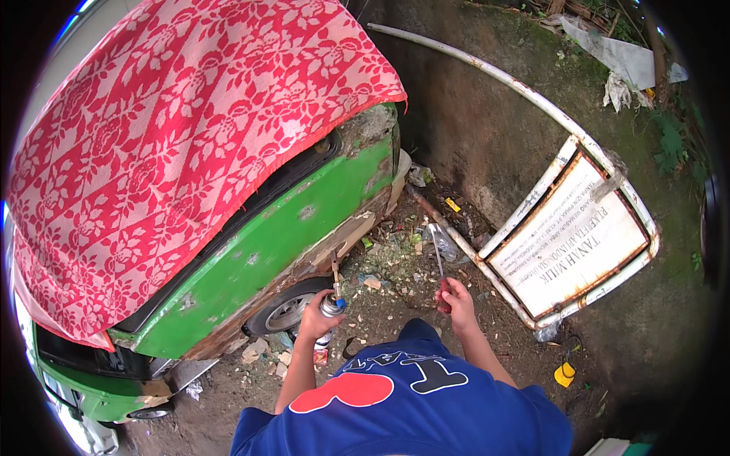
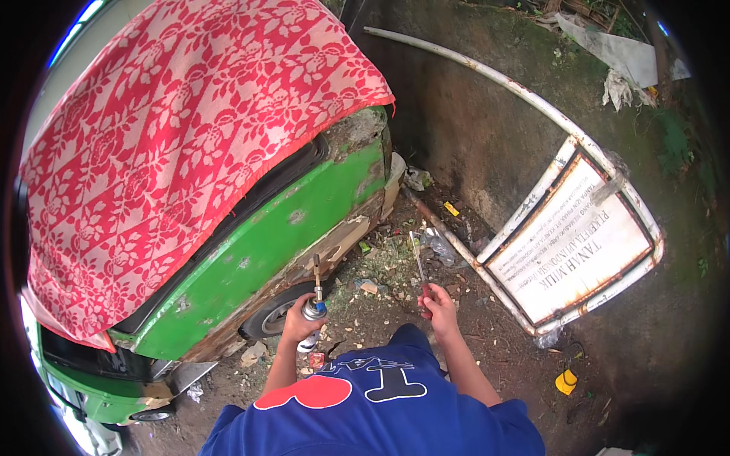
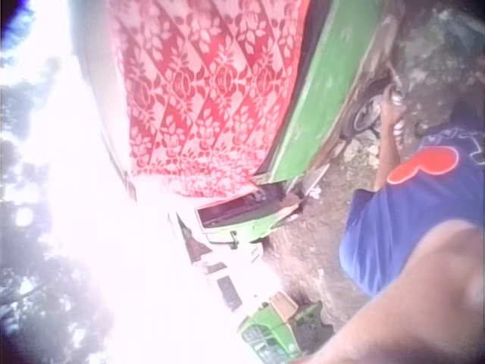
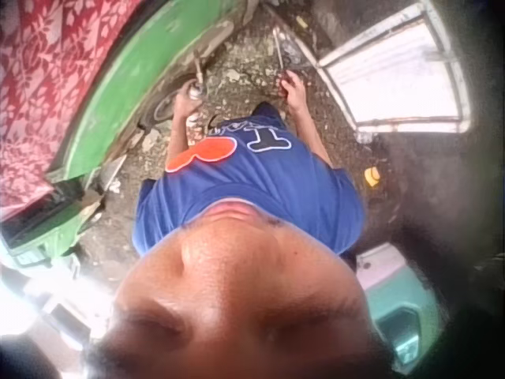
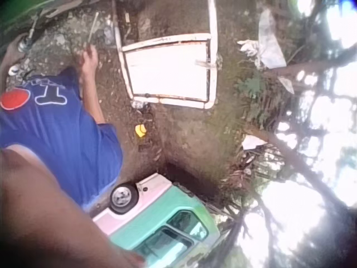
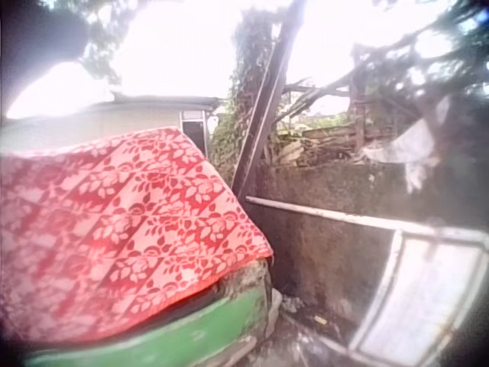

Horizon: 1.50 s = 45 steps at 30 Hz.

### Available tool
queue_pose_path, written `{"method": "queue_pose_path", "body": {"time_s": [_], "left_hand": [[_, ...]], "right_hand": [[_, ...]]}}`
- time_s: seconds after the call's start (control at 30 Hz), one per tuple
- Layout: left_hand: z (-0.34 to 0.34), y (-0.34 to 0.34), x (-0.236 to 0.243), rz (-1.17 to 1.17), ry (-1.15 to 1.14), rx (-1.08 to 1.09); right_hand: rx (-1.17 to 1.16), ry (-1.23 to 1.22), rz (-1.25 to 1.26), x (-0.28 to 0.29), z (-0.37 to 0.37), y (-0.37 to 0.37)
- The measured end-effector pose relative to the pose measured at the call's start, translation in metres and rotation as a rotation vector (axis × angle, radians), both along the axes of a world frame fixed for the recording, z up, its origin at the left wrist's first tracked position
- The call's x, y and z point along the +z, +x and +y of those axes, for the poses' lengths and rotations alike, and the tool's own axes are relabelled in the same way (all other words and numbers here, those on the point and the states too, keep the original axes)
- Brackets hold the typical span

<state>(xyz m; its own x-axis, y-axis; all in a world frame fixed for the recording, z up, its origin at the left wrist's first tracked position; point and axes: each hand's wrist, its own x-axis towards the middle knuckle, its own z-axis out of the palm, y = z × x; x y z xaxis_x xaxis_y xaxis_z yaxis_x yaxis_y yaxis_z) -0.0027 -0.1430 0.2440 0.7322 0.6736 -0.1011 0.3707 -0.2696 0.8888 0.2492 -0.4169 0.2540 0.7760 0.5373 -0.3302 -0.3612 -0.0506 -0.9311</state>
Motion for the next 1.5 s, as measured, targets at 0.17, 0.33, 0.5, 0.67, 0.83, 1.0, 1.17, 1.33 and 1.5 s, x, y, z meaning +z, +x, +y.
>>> {"method": "queue_pose_path", "body": {"time_s": [0.17,0.33,0.5,0.67,0.83,1.0,1.17,1.33,1.5], "left_hand": [[-0.011,0.04,0.013,-0.004,0.134,0.013],[-0.033,0.078,0.023,0.003,0.07,0.079],[-0.056,0.089,0.039,0.035,0.178,0.085],[-0.069,0.081,0.05,0.11,0.125,0.15],[-0.078,0.071,0.056,0.071,0.109,0.22],[-0.089,0.047,0.052,0.063,0.091,0.33],[-0.102,0.007,0.056,0.091,0.081,0.433],[-0.115,-0.04,0.053,0.084,0.044,0.528],[-0.117,-0.096,0.033,0.019,0.032,0.609]], "right_hand": [[-0.009,0.061,-0.015,-0.005,-0.012,0.052],[0.017,0.037,0.017,-0.01,-0.035,0.101],[0.098,-0.018,0.012,0.002,-0.042,0.141],[0.141,-0.048,-0.006,0.013,-0.024,0.15],[0.204,-0.012,0.048,0.017,-0.011,0.135],[0.412,-0.039,0.048,0.0,0.003,0.121],[0.525,-0.088,0.047,0.009,0.033,0.092],[0.656,-0.111,0.05,0.014,0.066,0.059],[0.746,-0.11,-0.006,0.016,0.093,0.022]]}}
